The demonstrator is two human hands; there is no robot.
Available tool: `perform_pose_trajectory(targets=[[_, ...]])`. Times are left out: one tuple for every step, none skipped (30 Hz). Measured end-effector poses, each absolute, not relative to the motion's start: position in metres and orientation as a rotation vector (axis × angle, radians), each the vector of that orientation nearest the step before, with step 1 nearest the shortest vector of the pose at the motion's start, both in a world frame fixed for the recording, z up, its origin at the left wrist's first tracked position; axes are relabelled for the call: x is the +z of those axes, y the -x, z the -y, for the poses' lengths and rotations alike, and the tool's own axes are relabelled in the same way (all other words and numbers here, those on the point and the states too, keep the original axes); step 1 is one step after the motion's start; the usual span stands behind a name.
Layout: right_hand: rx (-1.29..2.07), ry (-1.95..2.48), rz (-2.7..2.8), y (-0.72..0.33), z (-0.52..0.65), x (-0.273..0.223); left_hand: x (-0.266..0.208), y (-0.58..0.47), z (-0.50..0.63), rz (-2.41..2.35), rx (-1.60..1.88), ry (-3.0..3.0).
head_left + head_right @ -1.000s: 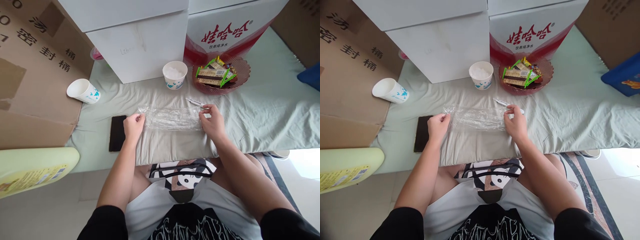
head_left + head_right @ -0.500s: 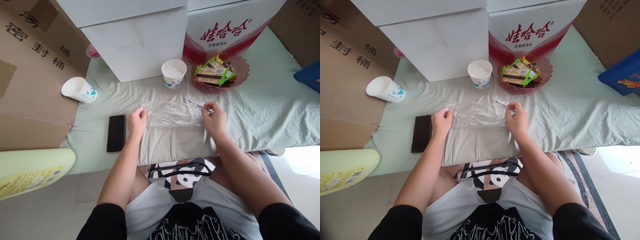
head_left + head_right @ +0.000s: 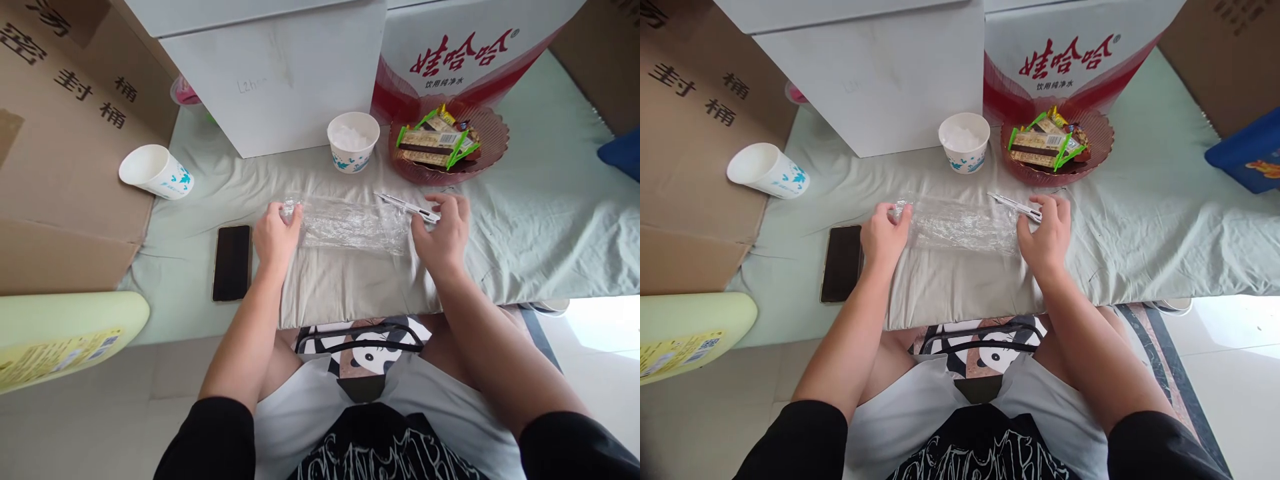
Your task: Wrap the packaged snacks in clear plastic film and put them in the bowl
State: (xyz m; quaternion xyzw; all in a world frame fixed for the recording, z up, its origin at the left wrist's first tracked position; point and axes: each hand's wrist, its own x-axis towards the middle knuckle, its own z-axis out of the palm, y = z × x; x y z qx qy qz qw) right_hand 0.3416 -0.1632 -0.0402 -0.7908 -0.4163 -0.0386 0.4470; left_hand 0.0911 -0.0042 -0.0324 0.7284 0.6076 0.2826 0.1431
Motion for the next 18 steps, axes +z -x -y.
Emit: perform_pose_trajectory(targets=[[-0.134,1.922,1.085,-0.34,0.165,-0.039,-0.029,-0.09,0.011,-1.744,0.925,-2.148],[-0.144,1.888,1.161,-0.337,0.166,-0.037,-0.026,-0.089,0.02,-1.727,1.042,-2.202],[-0.133,1.861,1.252,-0.334,0.168,-0.036,-0.024,-0.089,0.029,-1.693,1.124,-2.258],[-0.107,1.839,1.353,-0.331,0.169,-0.036,-0.023,-0.089,0.038,-1.638,1.146,-2.314],[-0.073,1.827,1.455,-0.327,0.169,-0.036,-0.023,-0.091,0.047,-1.565,1.101,-2.373],[-0.043,1.826,1.548,-0.324,0.17,-0.036,-0.024,-0.093,0.054,-1.487,0.997,-2.429],[-0.027,1.836,1.62,-0.32,0.17,-0.037,-0.025,-0.096,0.061,-1.426,0.864,-2.474],[-0.027,1.856,1.667,-0.317,0.171,-0.038,-0.026,-0.1,0.065,-1.393,0.724,-2.504],[-0.04,1.882,1.692,-0.314,0.171,-0.038,-0.028,-0.104,0.068,-1.393,0.594,-2.521],[-0.064,1.912,1.703,-0.311,0.172,-0.039,-0.029,-0.108,0.069,-1.422,0.489,-2.528],[-0.09,1.94,1.708,-0.309,0.173,-0.04,-0.029,-0.112,0.069,-1.466,0.41,-2.531],[-0.111,1.964,1.715,-0.307,0.173,-0.04,-0.03,-0.114,0.068,-1.51,0.353,-2.53],[-0.119,1.985,1.733,-0.306,0.174,-0.041,-0.03,-0.116,0.066,-1.546,0.312,-2.527],[-0.114,2.005,1.76,-0.305,0.175,-0.042,-0.03,-0.117,0.064,-1.568,0.282,-2.526],[-0.102,2.025,1.788,-0.305,0.175,-0.042,-0.03,-0.117,0.062,-1.576,0.261,-2.524],[-0.089,2.05,1.81,-0.304,0.176,-0.043,-0.03,-0.116,0.061,-1.571,0.252,-2.524],[-0.076,2.077,1.824,-0.303,0.176,-0.043,-0.03,-0.115,0.06,-1.555,0.251,-2.524],[-0.065,2.104,1.83,-0.302,0.177,-0.042,-0.031,-0.114,0.059,-1.527,0.26,-2.523]])
